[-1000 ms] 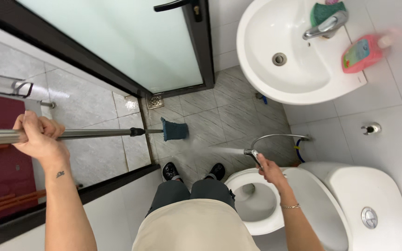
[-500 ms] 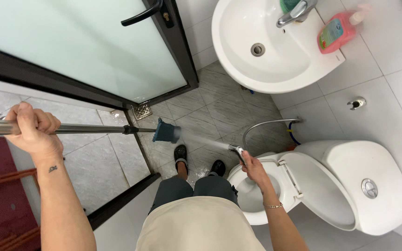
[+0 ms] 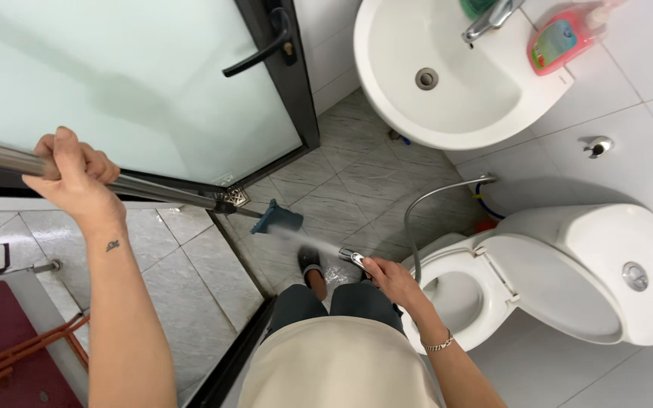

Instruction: The person cleans the bathroom floor using a spray nozzle and a mop. They spray water onto the mop head and the tiled floor, then use the mop to scrub the area near the shower and toilet. The person also sprays the inside of the toilet bowl with the nozzle.

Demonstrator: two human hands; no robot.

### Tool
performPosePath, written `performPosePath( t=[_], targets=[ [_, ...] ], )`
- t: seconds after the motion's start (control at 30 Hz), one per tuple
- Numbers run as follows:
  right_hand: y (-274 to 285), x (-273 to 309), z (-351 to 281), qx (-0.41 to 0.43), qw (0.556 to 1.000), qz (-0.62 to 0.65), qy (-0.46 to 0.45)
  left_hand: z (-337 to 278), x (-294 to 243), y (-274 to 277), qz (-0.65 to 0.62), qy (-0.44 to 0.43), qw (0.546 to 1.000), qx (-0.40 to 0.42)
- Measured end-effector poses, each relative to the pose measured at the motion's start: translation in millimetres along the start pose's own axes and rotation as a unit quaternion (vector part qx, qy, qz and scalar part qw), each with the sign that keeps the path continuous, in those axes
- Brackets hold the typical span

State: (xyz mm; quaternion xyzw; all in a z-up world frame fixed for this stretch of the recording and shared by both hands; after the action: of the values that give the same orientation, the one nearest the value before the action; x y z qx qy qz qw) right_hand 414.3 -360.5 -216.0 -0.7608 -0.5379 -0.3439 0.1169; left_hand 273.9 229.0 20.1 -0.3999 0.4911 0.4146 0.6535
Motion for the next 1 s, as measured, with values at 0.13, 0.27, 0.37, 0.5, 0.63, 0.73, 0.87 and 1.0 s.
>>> performPosePath(
  t=[0.13, 0.27, 0.37, 0.5, 0.63, 0.73, 0.87, 1.0],
  targets=[
    [-37.0, 18.4, 18.3, -0.007, 0.985, -0.165, 0.051, 41.7, 18.1, 11.4, -0.003, 0.002, 1.000, 0.011],
    [-73.3, 32.8, 32.3, 0.009, 0.972, -0.229, 0.052, 70.3, 30.8, 29.9, -0.021, 0.008, 1.000, -0.008],
    [-94.0, 44.0, 45.6, 0.006, 0.965, -0.258, 0.052, 84.0, 32.5, 41.5, -0.028, 0.002, 1.000, 0.003],
    [-112.8, 42.7, 67.7, -0.001, 0.952, -0.300, 0.053, 91.2, 34.9, 59.8, -0.030, 0.012, 0.999, -0.013],
    [-113.8, 45.3, 76.5, -0.014, 0.947, -0.319, 0.038, 88.8, 33.0, 76.6, -0.040, 0.005, 0.999, 0.002],
    [-106.2, 54.0, 71.6, -0.030, 0.961, -0.274, 0.020, 81.5, 22.3, 83.7, -0.036, 0.000, 0.999, 0.004],
    [-95.9, 66.4, 65.4, -0.040, 0.973, -0.223, 0.037, 79.3, 29.4, 93.3, -0.045, 0.023, 0.999, -0.010],
    [-90.0, 44.1, 76.0, -0.061, 0.962, -0.266, -0.001, 78.6, 27.4, 91.6, -0.039, 0.015, 0.999, -0.016]
  ],
)
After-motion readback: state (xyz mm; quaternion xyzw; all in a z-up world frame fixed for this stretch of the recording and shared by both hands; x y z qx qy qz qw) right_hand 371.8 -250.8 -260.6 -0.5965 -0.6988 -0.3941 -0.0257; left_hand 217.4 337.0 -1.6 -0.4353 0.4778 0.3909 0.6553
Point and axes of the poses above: each hand's wrist, its own z-axis towards the middle knuckle, its own y-axis out of the back of the hand, x = y × z, the point moved 7 cm from there along z, towards the middle knuckle, and after that the axes turned 2 degrees about y, right-handed, at the moved point
